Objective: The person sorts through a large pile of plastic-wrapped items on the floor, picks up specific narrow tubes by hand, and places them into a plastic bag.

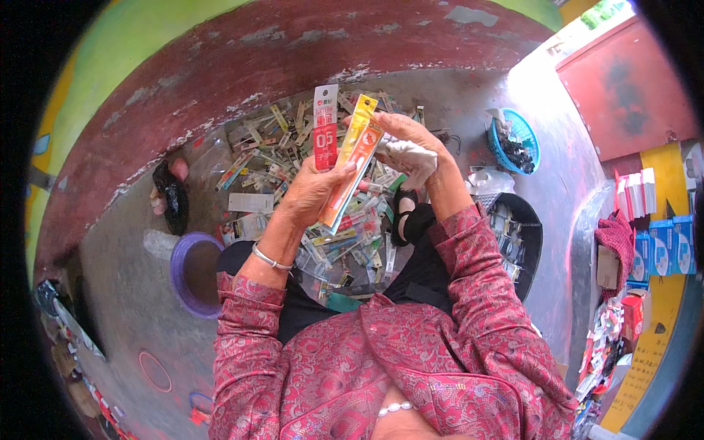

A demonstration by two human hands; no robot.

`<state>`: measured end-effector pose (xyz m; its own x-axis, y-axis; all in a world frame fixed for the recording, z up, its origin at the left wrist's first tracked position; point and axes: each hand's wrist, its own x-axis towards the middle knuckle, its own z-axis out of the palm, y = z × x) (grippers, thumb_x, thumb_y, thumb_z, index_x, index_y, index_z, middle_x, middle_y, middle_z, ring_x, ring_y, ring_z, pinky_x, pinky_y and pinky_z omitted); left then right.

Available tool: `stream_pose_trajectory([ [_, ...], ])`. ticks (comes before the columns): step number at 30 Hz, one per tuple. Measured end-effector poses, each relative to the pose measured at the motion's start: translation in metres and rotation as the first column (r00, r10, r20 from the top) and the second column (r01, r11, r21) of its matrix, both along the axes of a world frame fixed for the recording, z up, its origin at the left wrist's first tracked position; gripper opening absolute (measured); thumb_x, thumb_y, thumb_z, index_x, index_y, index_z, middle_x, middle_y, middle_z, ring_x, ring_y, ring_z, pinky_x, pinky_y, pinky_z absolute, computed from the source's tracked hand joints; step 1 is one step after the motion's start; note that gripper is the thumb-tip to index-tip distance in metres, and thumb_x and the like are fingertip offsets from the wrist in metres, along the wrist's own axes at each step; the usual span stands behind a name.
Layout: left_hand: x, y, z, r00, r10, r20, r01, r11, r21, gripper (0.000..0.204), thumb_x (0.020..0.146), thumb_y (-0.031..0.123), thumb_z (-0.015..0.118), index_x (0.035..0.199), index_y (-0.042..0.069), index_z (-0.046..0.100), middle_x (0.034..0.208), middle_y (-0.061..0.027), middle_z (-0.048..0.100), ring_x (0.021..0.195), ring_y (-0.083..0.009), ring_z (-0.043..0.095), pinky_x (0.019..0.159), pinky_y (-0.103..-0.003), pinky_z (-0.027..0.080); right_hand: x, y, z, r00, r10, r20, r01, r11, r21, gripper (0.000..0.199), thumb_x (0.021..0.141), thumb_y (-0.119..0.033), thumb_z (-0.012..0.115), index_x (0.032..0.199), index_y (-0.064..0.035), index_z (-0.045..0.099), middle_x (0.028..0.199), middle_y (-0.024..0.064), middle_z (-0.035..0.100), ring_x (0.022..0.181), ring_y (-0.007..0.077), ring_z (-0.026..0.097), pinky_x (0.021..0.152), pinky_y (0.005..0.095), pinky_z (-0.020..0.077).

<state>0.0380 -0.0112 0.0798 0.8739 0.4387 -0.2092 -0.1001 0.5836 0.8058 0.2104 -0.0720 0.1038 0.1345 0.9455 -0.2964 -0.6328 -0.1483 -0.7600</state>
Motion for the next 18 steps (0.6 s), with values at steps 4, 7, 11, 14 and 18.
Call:
stream_pose_trajectory([
  [4, 0.003, 0.0, -0.002, 0.997, 0.067, 0.028, -0.064, 0.994, -0.085, 0.028, 0.083, 0.012, 0.056, 0.105, -0.005, 0.05, 0.087, -0.0096, 0.059, 0.071, -0.0177, 0.063, 0.061, -0.025, 0.051, 0.037, 0.006, -0.028, 0.93, 0.295, -0.219, -0.192, 0.898, 0.395, 0.048, 0.083, -0.044, 0.052, 0.102, -0.0002, 0.053, 0.085, 0.0081, 0.06, 0.073, 0.0137, 0.06, 0.056, 0.0246, 0.0493],
  [7, 0.005, 0.0, -0.001, 0.995, 0.086, 0.051, -0.081, 0.991, -0.108, 0.027, 0.085, 0.013, 0.054, 0.104, -0.004, 0.049, 0.084, -0.0094, 0.058, 0.07, -0.0184, 0.062, 0.058, -0.025, 0.051, 0.039, 0.001, -0.031, 0.959, 0.134, -0.251, -0.078, 0.972, 0.223, 0.05, 0.08, -0.035, 0.06, 0.108, 0.0037, 0.048, 0.1, 0.012, 0.058, 0.088, 0.0187, 0.059, 0.074, 0.028, 0.0503],
  [11, 0.008, -0.005, -0.002, 0.998, 0.065, 0.027, -0.063, 0.996, -0.066, 0.029, 0.085, 0.019, 0.054, 0.104, -0.002, 0.049, 0.078, -0.0099, 0.06, 0.066, -0.0158, 0.062, 0.056, -0.023, 0.051, 0.018, 0.001, -0.016, 0.983, 0.103, 0.152, -0.117, 0.99, 0.083, 0.023, 0.077, -0.013, 0.062, 0.096, 0.0002, 0.059, 0.088, 0.007, 0.062, 0.078, 0.013, 0.059, 0.068, 0.025, 0.0472],
  [14, 0.009, -0.004, -0.007, 0.998, 0.068, -0.01, -0.068, 0.998, 0.003, 0.033, 0.085, 0.024, 0.054, 0.106, -0.002, 0.049, 0.079, -0.0115, 0.061, 0.067, -0.0155, 0.062, 0.058, -0.023, 0.05, 0.027, 0.007, -0.019, 0.898, 0.076, 0.432, -0.075, 0.997, -0.02, 0.015, 0.074, -0.011, 0.062, 0.084, -0.0009, 0.064, 0.079, 0.0036, 0.063, 0.072, 0.0092, 0.057, 0.065, 0.0219, 0.0436],
  [18, 0.009, 0.0, -0.006, 1.0, -0.003, -0.008, 0.003, 0.998, -0.059, 0.037, 0.084, 0.024, 0.056, 0.109, -0.002, 0.049, 0.085, -0.0128, 0.062, 0.074, -0.0161, 0.062, 0.066, -0.025, 0.05, 0.033, 0.009, -0.027, 0.868, -0.014, 0.497, 0.005, 1.0, 0.018, 0.014, 0.072, -0.013, 0.062, 0.081, -0.0013, 0.064, 0.077, 0.0033, 0.063, 0.069, 0.0087, 0.056, 0.063, 0.0224, 0.043],
])
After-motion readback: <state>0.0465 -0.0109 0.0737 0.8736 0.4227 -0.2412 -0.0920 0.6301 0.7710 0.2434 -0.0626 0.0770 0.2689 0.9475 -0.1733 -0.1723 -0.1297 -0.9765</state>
